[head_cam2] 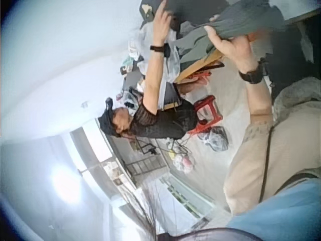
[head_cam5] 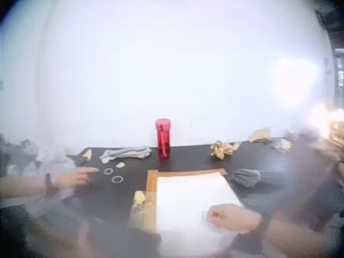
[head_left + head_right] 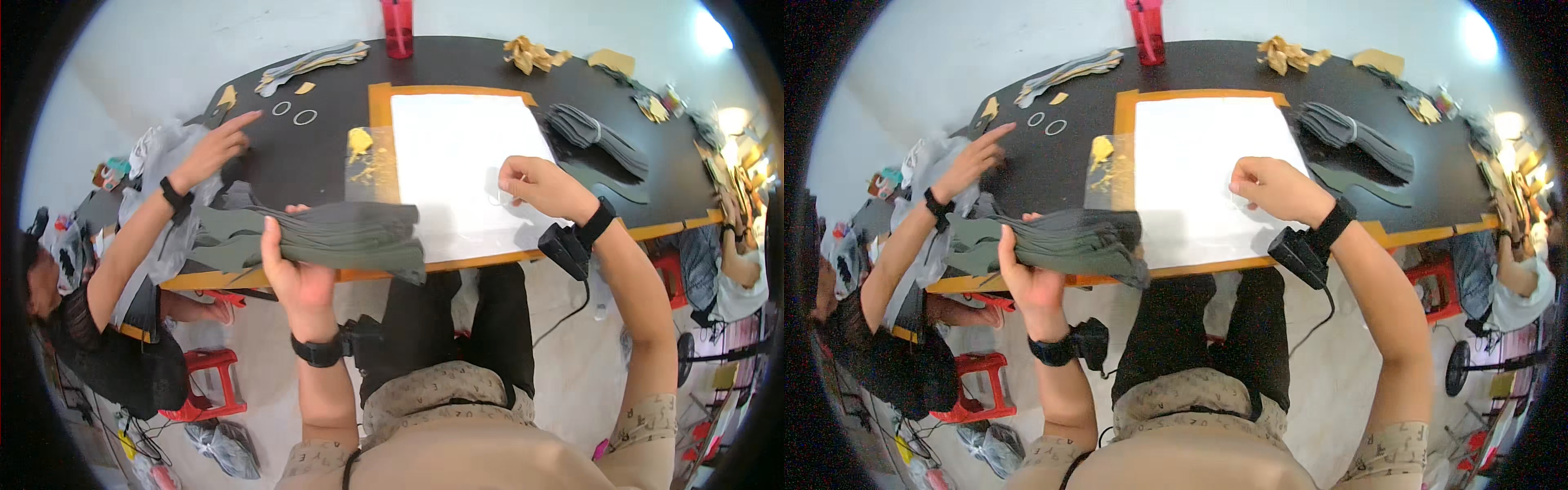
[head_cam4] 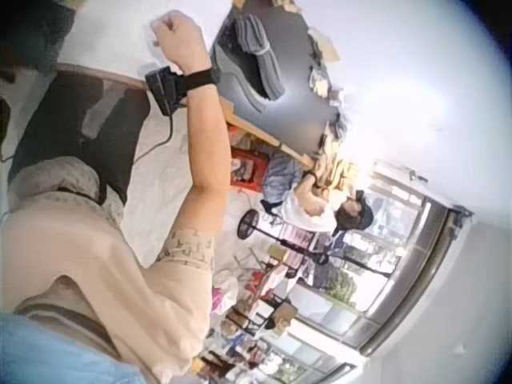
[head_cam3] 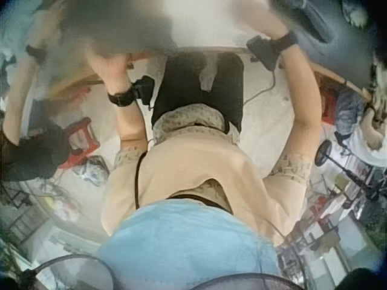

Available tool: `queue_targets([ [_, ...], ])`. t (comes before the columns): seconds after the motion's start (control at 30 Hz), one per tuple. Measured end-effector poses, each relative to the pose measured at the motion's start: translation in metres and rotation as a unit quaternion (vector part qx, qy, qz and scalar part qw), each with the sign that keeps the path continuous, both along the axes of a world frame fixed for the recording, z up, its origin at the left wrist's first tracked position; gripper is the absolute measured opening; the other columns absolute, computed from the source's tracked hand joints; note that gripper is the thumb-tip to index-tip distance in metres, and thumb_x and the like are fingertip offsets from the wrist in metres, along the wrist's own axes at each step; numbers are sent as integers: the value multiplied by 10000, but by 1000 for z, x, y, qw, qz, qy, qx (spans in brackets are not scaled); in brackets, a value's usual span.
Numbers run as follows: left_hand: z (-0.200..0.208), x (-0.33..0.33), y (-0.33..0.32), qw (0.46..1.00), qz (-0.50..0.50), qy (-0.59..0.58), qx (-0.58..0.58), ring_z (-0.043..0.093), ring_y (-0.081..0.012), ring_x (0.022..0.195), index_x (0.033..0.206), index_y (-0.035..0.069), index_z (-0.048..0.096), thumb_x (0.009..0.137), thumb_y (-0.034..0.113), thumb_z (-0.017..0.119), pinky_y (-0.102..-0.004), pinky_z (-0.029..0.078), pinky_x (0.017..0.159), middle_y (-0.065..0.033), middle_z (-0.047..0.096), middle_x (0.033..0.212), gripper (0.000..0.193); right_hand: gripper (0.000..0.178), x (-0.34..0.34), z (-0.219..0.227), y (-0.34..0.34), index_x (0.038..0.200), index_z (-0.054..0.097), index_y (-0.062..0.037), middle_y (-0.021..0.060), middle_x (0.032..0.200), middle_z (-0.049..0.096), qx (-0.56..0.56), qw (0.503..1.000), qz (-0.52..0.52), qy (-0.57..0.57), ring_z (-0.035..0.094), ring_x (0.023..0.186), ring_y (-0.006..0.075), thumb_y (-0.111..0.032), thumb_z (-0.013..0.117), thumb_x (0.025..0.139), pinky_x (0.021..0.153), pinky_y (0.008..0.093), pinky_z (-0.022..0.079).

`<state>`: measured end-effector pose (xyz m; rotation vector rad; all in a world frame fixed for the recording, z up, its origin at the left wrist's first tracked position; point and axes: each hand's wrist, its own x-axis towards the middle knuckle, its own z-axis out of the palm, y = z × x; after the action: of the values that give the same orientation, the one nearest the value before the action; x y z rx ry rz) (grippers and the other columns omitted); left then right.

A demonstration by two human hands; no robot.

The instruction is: Sorting and stacking shoe upper components on a factory work table.

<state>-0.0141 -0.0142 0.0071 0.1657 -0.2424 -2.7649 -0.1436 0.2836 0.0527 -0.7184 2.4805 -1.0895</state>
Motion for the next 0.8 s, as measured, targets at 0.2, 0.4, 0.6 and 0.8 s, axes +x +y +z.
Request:
queue_targets([
  [0.2,2,19,6,992,58,-23,-107,510,-211,911,948,14,489,873,239,489,-363,425,825,-98,531,939,237,207,-40,18,-90,840,515,4,45,767,502,-33,988,-19,-149,577,646,131,-199,493,872,599,248,530],
  [0.4,-1,38,-2,996,35,-18,-75,493,-213,931,968,41,489,853,193,520,-378,424,831,-91,501,962,193,237,-93,6,-219,937,499,34,114,805,528,-236,943,-88,-218,589,667,205,-190,433,891,556,296,547],
  [0.6,5,52,-15,999,40,-16,-21,481,-210,912,948,24,508,840,193,560,-382,410,841,-77,483,923,207,353,-125,-18,-281,1145,485,-6,116,985,578,-179,973,-38,-143,541,964,244,-216,485,861,826,390,466],
  [0.8,2,57,-24,999,44,-20,-6,482,-210,929,979,31,511,839,180,563,-386,407,859,-76,482,925,212,341,-135,-42,-309,1101,548,-13,154,1054,584,-79,992,92,14,547,987,241,-160,542,794,850,321,423],
])
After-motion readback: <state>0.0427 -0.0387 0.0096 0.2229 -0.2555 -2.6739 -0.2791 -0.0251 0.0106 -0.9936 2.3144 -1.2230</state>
